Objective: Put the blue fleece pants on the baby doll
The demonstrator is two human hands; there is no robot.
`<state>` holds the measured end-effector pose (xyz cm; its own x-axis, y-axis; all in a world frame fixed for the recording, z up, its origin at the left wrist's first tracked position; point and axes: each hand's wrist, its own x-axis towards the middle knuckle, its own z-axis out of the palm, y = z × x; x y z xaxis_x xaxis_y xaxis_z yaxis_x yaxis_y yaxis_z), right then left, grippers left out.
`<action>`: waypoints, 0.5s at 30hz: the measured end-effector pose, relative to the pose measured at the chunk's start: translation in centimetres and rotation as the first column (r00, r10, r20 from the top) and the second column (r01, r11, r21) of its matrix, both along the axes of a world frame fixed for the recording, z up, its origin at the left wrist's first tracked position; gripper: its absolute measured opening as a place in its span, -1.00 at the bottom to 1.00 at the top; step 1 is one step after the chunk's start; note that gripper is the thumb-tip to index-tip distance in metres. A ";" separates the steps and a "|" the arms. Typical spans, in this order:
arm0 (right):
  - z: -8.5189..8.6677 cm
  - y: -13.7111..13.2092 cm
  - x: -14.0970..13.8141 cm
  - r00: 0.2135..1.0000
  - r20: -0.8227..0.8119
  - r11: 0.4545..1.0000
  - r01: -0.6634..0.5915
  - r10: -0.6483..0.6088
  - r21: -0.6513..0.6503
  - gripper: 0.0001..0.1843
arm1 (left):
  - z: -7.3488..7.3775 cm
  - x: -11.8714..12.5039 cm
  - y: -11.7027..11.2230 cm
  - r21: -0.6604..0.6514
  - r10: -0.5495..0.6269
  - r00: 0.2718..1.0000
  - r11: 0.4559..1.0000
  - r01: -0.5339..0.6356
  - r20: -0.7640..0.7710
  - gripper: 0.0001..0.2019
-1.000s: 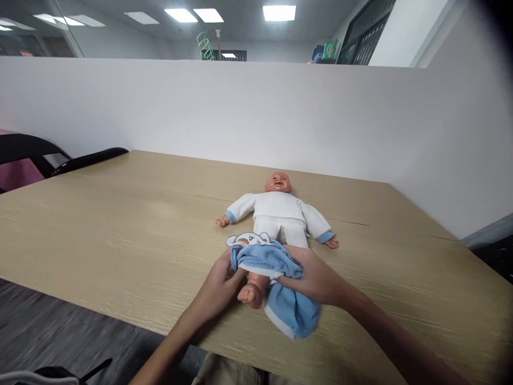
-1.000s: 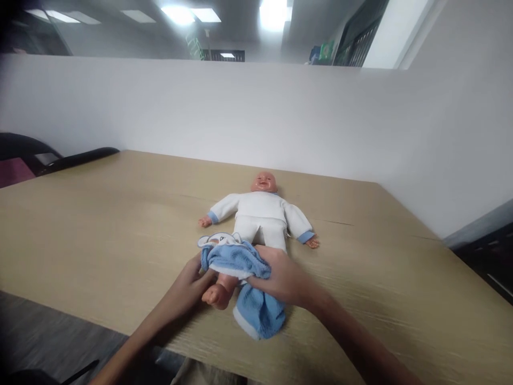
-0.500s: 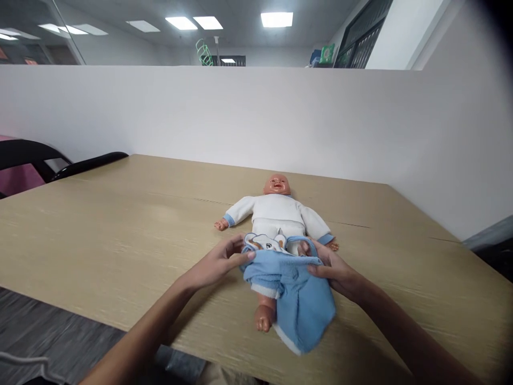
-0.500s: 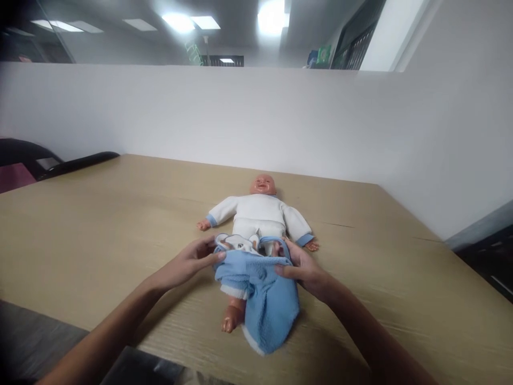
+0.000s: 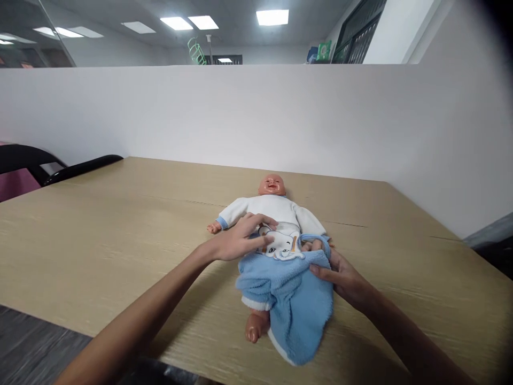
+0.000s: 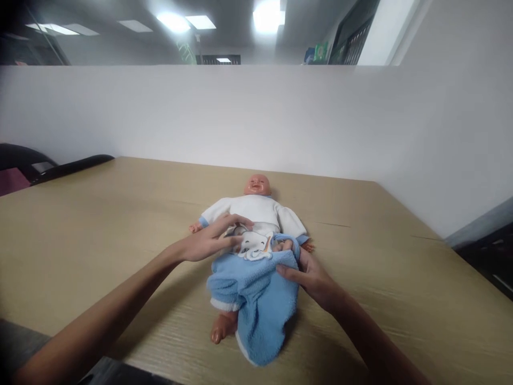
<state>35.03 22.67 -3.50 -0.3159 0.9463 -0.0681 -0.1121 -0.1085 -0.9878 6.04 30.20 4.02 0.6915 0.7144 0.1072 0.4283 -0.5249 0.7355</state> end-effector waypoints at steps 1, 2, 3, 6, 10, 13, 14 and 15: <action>-0.1 0.0 0.0 1.000 -0.005 1.000 0.011 -0.011 0.012 -0.58 | 0.4 0.6 0.3 0.025 -0.033 0.998 0.999 0.035 -0.057 -0.48; -0.2 0.0 -0.1 1.000 -0.011 0.999 0.019 -0.019 0.029 -0.59 | 0.9 1.3 0.6 0.045 -0.070 0.991 0.996 0.076 -0.118 -0.42; -0.2 0.0 -0.1 1.000 -0.016 0.998 0.027 -0.026 0.048 -0.60 | 1.3 1.9 0.9 0.058 -0.104 0.978 0.991 0.117 -0.181 -0.37; -0.1 0.1 0.0 0.999 -0.014 0.995 0.033 -0.032 0.092 -0.60 | 2.1 3.7 2.2 0.000 -0.221 0.911 0.972 0.236 -0.349 -0.38; 1.1 -0.3 0.7 0.980 0.166 0.991 -0.121 0.111 0.050 -0.60 | 2.0 5.1 3.7 -0.204 -0.477 0.861 0.873 0.442 -0.178 -0.57; 2.4 -1.0 1.2 0.859 0.377 0.930 -0.365 0.348 -0.027 -0.52 | 1.2 5.5 4.0 -0.226 -0.498 0.866 0.850 0.476 -0.048 -0.68; 2.6 -1.3 1.3 0.826 0.415 0.917 -0.396 0.380 -0.051 -0.53 | 0.8 5.6 4.0 -0.230 -0.479 0.877 0.859 0.457 -0.048 -0.69; 2.7 -1.5 1.3 0.824 0.425 0.920 -0.389 0.375 -0.057 -0.55 | 0.5 5.6 3.9 -0.243 -0.462 0.886 0.865 0.439 -0.044 -0.69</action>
